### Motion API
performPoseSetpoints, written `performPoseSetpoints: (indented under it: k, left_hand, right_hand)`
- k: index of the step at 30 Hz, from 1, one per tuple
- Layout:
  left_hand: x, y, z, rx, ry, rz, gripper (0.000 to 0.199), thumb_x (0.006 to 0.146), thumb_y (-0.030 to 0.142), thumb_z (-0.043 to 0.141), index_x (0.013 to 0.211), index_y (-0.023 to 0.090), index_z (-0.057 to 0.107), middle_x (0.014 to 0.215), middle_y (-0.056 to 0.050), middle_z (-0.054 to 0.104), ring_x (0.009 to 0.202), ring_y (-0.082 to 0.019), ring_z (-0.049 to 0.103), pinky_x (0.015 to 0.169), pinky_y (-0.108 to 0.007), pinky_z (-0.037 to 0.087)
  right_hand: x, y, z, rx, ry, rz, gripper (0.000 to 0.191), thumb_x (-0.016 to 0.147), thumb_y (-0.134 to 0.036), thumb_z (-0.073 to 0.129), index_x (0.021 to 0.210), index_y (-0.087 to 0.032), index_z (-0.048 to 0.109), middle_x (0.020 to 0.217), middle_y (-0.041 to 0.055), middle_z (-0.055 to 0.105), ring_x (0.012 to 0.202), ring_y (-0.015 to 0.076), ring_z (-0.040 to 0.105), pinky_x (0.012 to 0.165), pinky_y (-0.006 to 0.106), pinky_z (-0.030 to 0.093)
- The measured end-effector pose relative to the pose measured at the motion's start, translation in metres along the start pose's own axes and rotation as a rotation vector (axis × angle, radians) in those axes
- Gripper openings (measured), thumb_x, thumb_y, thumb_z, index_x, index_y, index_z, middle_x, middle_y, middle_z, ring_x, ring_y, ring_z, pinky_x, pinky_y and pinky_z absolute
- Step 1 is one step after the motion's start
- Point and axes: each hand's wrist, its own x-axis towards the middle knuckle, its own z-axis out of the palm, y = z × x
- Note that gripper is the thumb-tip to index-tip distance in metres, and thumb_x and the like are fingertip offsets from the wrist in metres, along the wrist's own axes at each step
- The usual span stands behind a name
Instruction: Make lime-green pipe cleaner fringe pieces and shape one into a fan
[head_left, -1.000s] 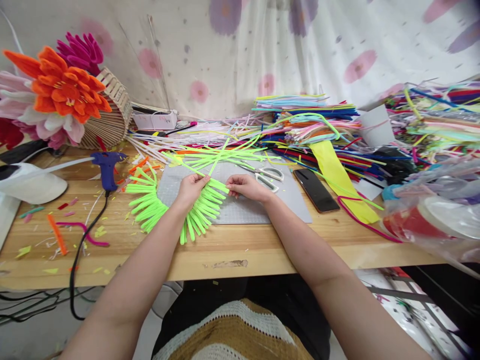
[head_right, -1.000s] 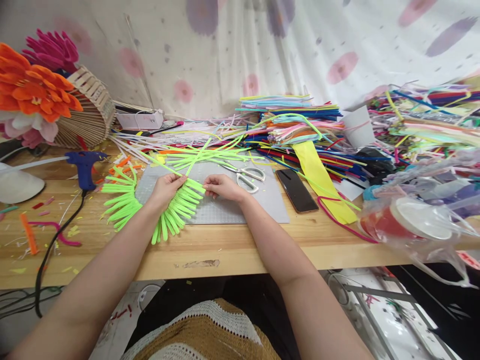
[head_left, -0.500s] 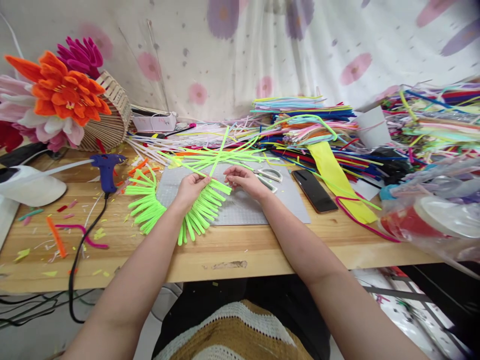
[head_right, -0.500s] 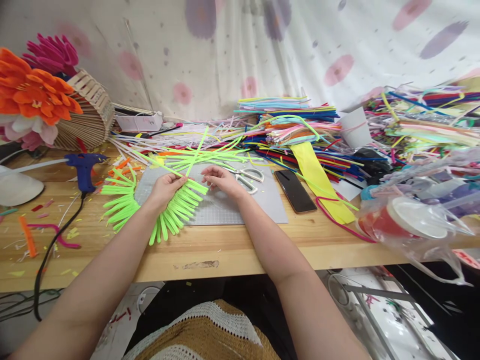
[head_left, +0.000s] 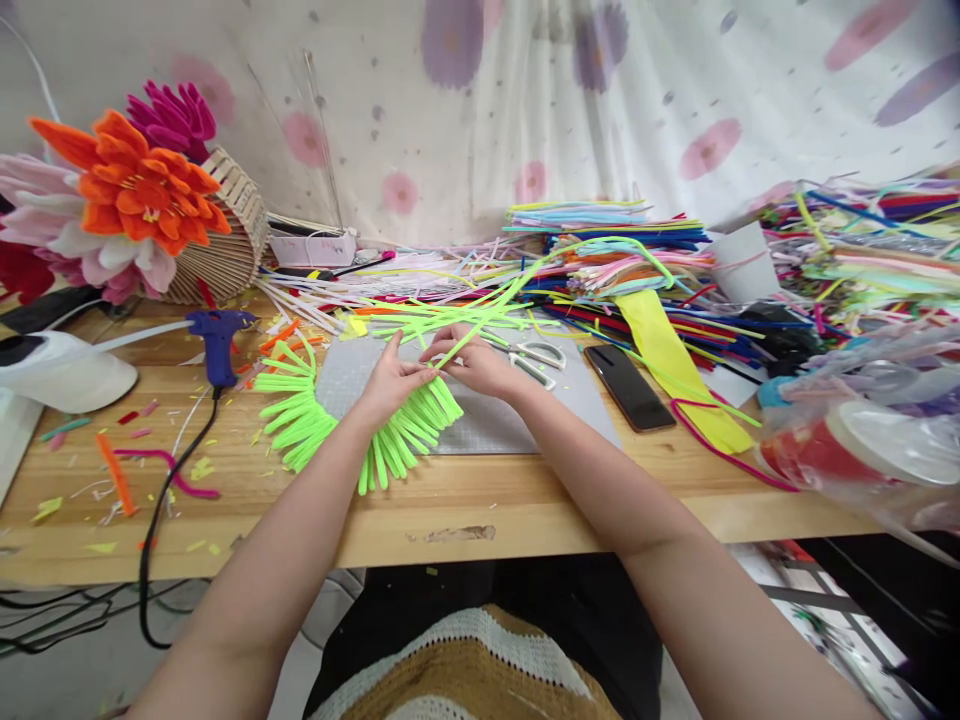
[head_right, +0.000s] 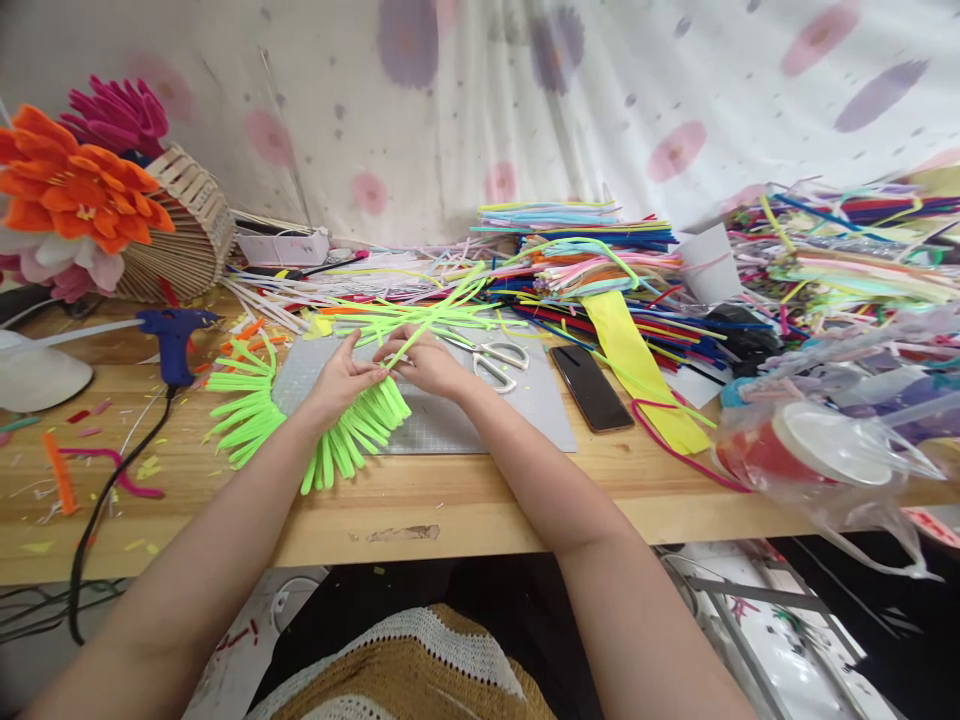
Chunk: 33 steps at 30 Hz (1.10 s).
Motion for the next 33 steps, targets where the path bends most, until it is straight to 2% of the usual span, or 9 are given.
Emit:
performPoseSetpoints:
  k: [3, 6, 9, 14, 17, 21, 26, 31, 33]
  left_hand:
    - [-0.001, 0.003, -0.001, -0.027, -0.035, 0.023, 0.123, 0.048, 0.029, 0.081, 0.141, 0.014, 0.003, 0.065, 0.004, 0.067, 0.066, -0.013, 0.064, 0.069, -0.024, 0.046]
    - [-0.002, 0.005, -0.001, -0.040, -0.025, 0.049, 0.119, 0.046, 0.027, 0.082, 0.140, 0.014, 0.010, 0.062, 0.005, 0.065, 0.064, -0.013, 0.063, 0.068, -0.025, 0.046]
    - [0.000, 0.005, -0.002, -0.015, 0.071, 0.081, 0.110, 0.046, 0.026, 0.081, 0.137, 0.015, 0.020, 0.062, 0.005, 0.064, 0.062, -0.013, 0.063, 0.066, -0.025, 0.046]
    - [0.003, 0.000, -0.005, 0.094, 0.271, 0.149, 0.085, 0.049, 0.024, 0.078, 0.123, 0.015, 0.038, 0.064, 0.003, 0.063, 0.060, -0.013, 0.061, 0.060, -0.023, 0.045]
    - [0.003, -0.003, -0.004, 0.150, 0.307, 0.165, 0.071, 0.051, 0.023, 0.077, 0.114, 0.016, 0.046, 0.063, 0.002, 0.063, 0.060, -0.013, 0.060, 0.060, -0.023, 0.044]
    - [0.000, -0.001, 0.000, 0.027, 0.296, 0.105, 0.065, 0.048, 0.027, 0.078, 0.108, 0.017, 0.053, 0.067, 0.001, 0.065, 0.063, -0.014, 0.061, 0.064, -0.026, 0.045]
    - [-0.002, 0.005, -0.002, -0.079, 0.319, 0.040, 0.061, 0.042, 0.029, 0.080, 0.097, 0.016, 0.056, 0.067, 0.001, 0.064, 0.065, -0.013, 0.060, 0.066, -0.026, 0.044]
    - [-0.001, 0.005, -0.003, -0.114, 0.239, 0.014, 0.053, 0.040, 0.031, 0.081, 0.084, 0.016, 0.055, 0.058, 0.006, 0.058, 0.055, -0.010, 0.055, 0.058, -0.024, 0.042]
    - [0.000, 0.004, -0.002, -0.108, 0.191, 0.004, 0.052, 0.041, 0.032, 0.081, 0.082, 0.016, 0.054, 0.056, 0.006, 0.057, 0.054, -0.009, 0.054, 0.057, -0.023, 0.041]
  right_hand:
    - [0.007, -0.006, -0.012, -0.231, 0.035, -0.132, 0.016, 0.080, -0.022, 0.053, 0.083, -0.021, 0.068, 0.112, 0.0076, 0.053, 0.110, 0.0210, 0.043, 0.095, 0.039, 0.032]
    - [0.013, -0.012, -0.020, -0.350, -0.051, -0.205, 0.019, 0.084, -0.024, 0.049, 0.083, -0.021, 0.067, 0.103, 0.0069, 0.060, 0.109, 0.0205, 0.045, 0.095, 0.037, 0.030]
    - [0.015, -0.018, -0.021, -0.443, -0.145, -0.106, 0.022, 0.086, -0.027, 0.046, 0.087, -0.019, 0.067, 0.089, 0.0068, 0.065, 0.096, 0.0192, 0.052, 0.088, 0.033, 0.032]
    - [0.009, -0.023, -0.014, -0.493, -0.228, 0.090, 0.027, 0.086, -0.027, 0.041, 0.092, -0.018, 0.066, 0.088, 0.0065, 0.067, 0.076, 0.0154, 0.055, 0.064, 0.025, 0.031]
    - [0.004, -0.028, -0.012, -0.543, -0.298, 0.092, 0.026, 0.084, -0.024, 0.040, 0.088, -0.016, 0.065, 0.084, 0.0072, 0.067, 0.071, 0.0144, 0.054, 0.060, 0.024, 0.027]
    - [0.002, -0.036, -0.009, -0.527, -0.325, 0.096, 0.024, 0.081, -0.021, 0.041, 0.082, -0.014, 0.064, 0.080, 0.0075, 0.066, 0.066, 0.0131, 0.051, 0.059, 0.024, 0.025]
    - [0.000, -0.030, 0.000, -0.289, -0.230, 0.126, 0.022, 0.082, -0.024, 0.043, 0.078, -0.014, 0.062, 0.069, 0.0027, 0.062, 0.058, 0.0093, 0.045, 0.057, 0.023, 0.027]
    - [-0.003, -0.006, 0.002, 0.299, -0.050, 0.326, 0.025, 0.081, -0.034, 0.047, 0.090, -0.015, 0.059, 0.070, 0.0009, 0.060, 0.059, 0.0078, 0.049, 0.056, 0.020, 0.038]
    - [-0.003, -0.001, 0.003, 0.527, -0.037, 0.397, 0.029, 0.076, -0.038, 0.054, 0.095, -0.016, 0.056, 0.074, 0.0008, 0.061, 0.060, 0.0078, 0.051, 0.055, 0.020, 0.043]
